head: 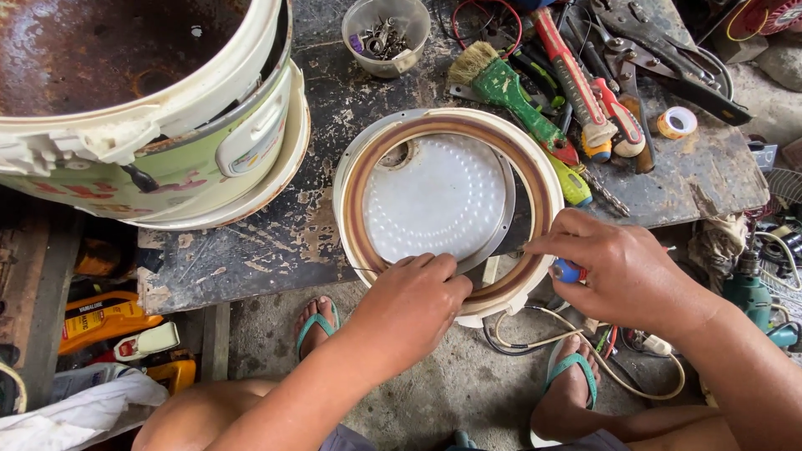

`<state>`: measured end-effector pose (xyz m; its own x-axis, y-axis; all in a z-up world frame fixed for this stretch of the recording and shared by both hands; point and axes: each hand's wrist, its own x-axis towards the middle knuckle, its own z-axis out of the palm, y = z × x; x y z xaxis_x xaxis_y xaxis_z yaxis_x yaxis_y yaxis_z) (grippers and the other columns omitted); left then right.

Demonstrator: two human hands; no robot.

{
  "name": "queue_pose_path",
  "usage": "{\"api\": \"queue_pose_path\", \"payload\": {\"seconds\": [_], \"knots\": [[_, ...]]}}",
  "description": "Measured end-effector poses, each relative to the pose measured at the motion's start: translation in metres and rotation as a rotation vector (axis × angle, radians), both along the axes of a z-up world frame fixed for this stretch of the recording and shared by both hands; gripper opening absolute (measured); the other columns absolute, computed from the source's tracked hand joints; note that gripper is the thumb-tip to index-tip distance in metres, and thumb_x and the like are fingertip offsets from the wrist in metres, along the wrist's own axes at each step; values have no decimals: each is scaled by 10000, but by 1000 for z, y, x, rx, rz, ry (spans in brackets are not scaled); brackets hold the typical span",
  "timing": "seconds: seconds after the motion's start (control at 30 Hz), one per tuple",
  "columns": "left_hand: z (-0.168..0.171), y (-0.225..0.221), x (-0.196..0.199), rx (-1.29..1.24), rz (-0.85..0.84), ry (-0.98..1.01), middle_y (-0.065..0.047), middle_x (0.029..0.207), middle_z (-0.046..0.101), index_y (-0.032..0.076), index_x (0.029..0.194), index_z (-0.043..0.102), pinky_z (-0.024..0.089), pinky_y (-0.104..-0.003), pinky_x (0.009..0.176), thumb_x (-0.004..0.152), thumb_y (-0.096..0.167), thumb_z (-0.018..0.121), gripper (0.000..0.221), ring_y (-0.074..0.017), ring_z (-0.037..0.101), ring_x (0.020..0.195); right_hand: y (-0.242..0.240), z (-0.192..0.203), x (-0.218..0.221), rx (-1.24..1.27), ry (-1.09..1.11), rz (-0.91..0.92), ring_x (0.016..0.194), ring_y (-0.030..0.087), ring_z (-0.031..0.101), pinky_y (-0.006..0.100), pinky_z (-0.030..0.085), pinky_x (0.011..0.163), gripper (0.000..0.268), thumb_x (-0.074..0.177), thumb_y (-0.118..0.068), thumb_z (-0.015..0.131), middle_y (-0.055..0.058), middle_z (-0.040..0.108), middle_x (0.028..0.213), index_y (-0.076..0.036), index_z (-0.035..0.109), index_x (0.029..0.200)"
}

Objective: A person disassembles and adjusts the lid assembly of a rice cooker on a repair bench using a screwdriver.

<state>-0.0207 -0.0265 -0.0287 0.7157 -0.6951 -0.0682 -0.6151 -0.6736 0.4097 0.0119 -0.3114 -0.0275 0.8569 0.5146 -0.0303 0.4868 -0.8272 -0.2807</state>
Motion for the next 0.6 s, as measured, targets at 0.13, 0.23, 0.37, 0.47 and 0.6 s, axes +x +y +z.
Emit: {"api": "queue_pose_path", "payload": {"seconds": [0.13,0.23,0.37,0.47,0.6], "knots": [[5,5,-2,26,-32,33,-132,1084,645,67,1094,703,487,-505,905,946,363,716,331,-330,602,1035,2,3,-4,-89,-1,71,895,202,730,487,600,579,537,690,-255,744,-61,599,1130,-371,714,1214],[2,6,-6,50,-37,22,-125,1129,648,80,1089,707,460,-488,963,882,320,795,329,-318,593,1103,2,-3,-6,-128,-94,155,713,273,741,490,569,481,495,750,-347,764,-7,545,1180,-374,680,1237],[-9,7,-9,4,-39,-128,-99,994,639,104,974,654,486,-487,805,846,232,794,229,-329,601,976,4,-8,-6,-140,-164,199,685,275,730,450,573,446,531,634,-204,775,-22,521,1351,-324,653,1137],[-8,10,-10,-9,-43,-124,-93,991,649,101,981,645,490,-477,805,850,223,790,230,-320,602,973,4,-9,-6,-160,-141,202,737,277,737,462,587,497,471,657,-237,777,-58,527,1406,-304,617,1095],[2,15,-8,30,-28,-47,-97,1046,637,82,1069,633,530,-484,722,875,269,797,315,-312,604,990,5,-7,-6,-126,-129,201,819,257,733,459,583,541,403,712,-232,742,-73,562,1363,-289,615,1091]]}}
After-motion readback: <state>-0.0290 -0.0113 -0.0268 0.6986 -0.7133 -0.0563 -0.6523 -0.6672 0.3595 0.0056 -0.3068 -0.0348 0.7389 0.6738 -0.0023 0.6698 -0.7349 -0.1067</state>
